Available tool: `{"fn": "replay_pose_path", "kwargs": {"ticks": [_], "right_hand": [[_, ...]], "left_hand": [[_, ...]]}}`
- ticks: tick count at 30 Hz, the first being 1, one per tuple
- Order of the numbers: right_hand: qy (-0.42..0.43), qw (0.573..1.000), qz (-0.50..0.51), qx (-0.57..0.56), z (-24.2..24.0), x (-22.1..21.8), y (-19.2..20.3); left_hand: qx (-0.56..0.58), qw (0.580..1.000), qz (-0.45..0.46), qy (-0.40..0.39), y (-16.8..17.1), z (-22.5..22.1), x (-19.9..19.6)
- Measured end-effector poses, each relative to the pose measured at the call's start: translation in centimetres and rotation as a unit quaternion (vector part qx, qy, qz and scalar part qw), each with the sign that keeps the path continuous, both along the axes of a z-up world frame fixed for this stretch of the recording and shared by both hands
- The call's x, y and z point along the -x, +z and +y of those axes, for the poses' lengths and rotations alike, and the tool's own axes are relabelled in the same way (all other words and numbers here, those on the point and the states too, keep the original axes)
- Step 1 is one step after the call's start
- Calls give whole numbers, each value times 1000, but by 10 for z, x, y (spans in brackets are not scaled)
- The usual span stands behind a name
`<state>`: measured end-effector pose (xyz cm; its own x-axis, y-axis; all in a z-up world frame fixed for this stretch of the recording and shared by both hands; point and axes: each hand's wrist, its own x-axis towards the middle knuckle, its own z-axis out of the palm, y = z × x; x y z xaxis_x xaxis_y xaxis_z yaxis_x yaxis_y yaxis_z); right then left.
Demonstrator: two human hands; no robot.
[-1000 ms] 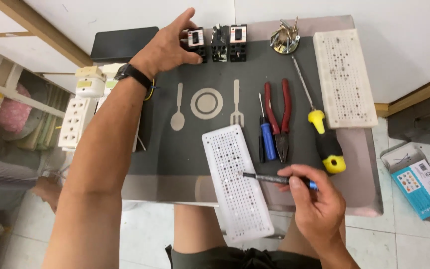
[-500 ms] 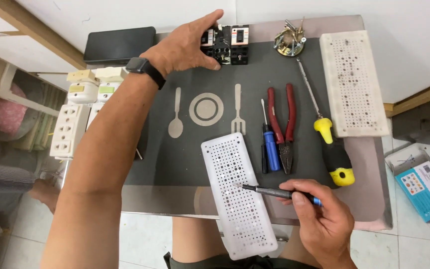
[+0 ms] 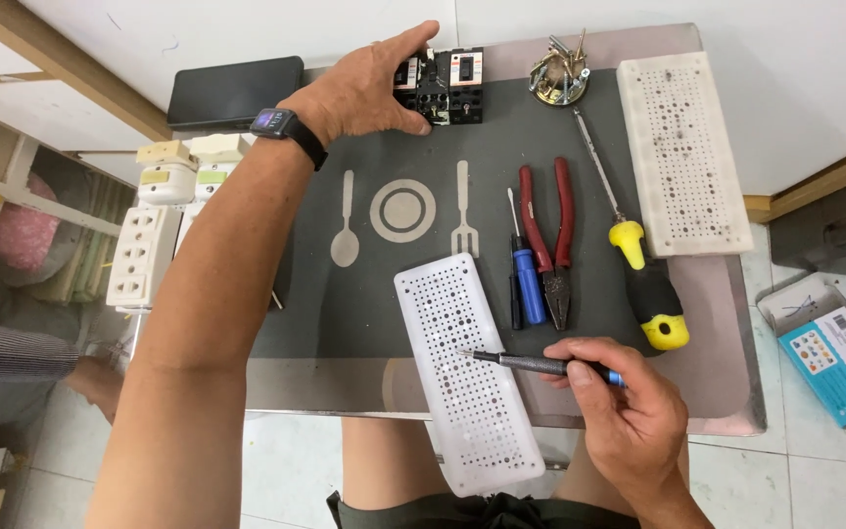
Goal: Assembling electrical components like circuit breakers and sockets onto a mounting board using a screwdriver and pliers.
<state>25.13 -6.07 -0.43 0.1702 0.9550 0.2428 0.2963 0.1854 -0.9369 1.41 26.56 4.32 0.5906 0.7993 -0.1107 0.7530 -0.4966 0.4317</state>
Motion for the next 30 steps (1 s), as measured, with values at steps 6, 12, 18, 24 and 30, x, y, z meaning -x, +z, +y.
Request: {"fn": "replay_pose_path", "kwargs": {"ticks": [6,12,18,24,30], "right_hand": [[-1,1000,16,-3,1,1,-1],[-9,1000,4,-9,1,3,0],[3,1000,15,-13,0,0,-5],[-2,1000,21,-22,0,2,-6],[8,999,22,-28,0,1,-4]], "left_hand": [[-28,997,-55,-56,19,7,-12],[-119,984,8,-131,12,13,-33],[-243,952,16,-184,-24,19,-29],[-315,936,-27,-153,-36,17,-31],[-245,961,-13,-130,-17,8,-30]]}}
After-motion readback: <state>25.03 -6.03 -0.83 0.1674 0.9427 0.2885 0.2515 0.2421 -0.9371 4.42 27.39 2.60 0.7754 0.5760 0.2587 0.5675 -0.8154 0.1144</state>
